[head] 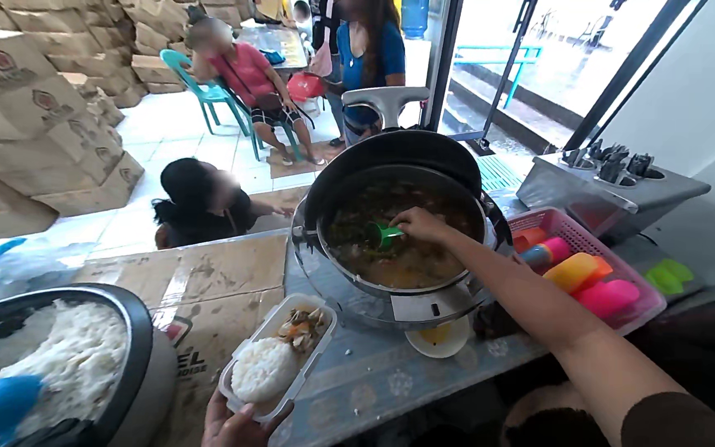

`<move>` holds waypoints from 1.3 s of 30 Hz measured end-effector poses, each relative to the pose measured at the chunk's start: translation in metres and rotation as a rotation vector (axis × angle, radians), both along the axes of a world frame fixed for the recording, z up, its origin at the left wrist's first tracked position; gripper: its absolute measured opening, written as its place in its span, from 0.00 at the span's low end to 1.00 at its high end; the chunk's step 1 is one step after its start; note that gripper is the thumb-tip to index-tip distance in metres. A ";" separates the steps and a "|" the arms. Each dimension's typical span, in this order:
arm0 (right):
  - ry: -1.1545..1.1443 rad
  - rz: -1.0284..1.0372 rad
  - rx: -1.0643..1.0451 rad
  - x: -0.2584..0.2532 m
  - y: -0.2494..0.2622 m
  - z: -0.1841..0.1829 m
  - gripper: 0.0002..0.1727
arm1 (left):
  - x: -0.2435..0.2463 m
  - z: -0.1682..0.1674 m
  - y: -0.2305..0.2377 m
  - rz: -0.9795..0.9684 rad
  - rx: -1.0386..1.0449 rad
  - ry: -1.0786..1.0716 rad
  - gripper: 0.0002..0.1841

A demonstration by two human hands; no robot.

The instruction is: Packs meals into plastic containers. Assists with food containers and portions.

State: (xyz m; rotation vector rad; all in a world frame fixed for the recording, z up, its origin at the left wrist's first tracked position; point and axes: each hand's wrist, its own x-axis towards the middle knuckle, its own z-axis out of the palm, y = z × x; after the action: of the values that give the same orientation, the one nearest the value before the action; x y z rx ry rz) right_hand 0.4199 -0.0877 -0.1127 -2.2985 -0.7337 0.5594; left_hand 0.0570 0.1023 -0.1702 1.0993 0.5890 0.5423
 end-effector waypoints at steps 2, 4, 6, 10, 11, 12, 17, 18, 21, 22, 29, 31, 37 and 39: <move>0.084 -0.090 0.061 -0.004 0.007 -0.006 0.18 | 0.003 0.001 -0.001 -0.001 -0.008 0.001 0.33; 0.183 -0.170 0.116 -0.006 0.009 -0.009 0.18 | 0.006 0.001 -0.002 -0.013 -0.015 -0.009 0.33; 0.308 -0.253 0.178 -0.002 0.004 -0.012 0.17 | 0.007 -0.001 -0.002 -0.026 -0.016 -0.021 0.32; 0.512 -0.316 0.246 0.009 -0.016 -0.010 0.17 | 0.006 -0.003 -0.001 -0.026 -0.012 -0.025 0.31; 0.538 -0.326 0.254 0.011 -0.021 -0.009 0.17 | 0.006 -0.002 -0.002 -0.027 -0.011 -0.018 0.31; 0.557 -0.326 0.266 0.012 -0.026 -0.009 0.17 | 0.006 -0.002 -0.002 -0.030 -0.011 -0.011 0.32; 0.423 -0.319 0.206 0.006 -0.044 0.013 0.17 | 0.005 -0.003 -0.002 -0.045 0.009 -0.018 0.33; 0.362 -0.315 0.190 0.006 -0.047 0.016 0.16 | 0.005 -0.004 -0.002 -0.046 0.009 -0.014 0.32; 0.240 -0.321 0.178 0.015 -0.056 0.023 0.16 | 0.004 -0.005 -0.002 -0.050 0.005 -0.009 0.32; 0.225 -0.321 0.183 0.017 -0.059 0.025 0.16 | 0.004 -0.005 -0.002 -0.048 -0.004 -0.013 0.31; 0.212 -0.340 0.332 0.026 -0.077 0.037 0.16 | 0.003 -0.004 -0.002 -0.021 -0.020 -0.018 0.31; 0.208 -0.333 0.378 0.026 -0.082 0.043 0.16 | 0.003 -0.005 0.000 -0.021 -0.014 -0.016 0.32; 0.125 -0.276 0.431 0.013 -0.102 0.064 0.15 | 0.007 0.003 -0.006 -0.051 -0.008 -0.012 0.33; 0.083 -0.263 0.388 0.004 -0.108 0.069 0.15 | 0.009 0.004 -0.010 -0.065 -0.006 -0.016 0.32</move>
State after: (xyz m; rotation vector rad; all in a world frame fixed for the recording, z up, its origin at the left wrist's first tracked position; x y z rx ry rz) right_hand 0.4237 -0.1961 -0.0435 -1.9555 -0.4436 0.3515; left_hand 0.0658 0.0927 -0.1657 1.1035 0.5385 0.4924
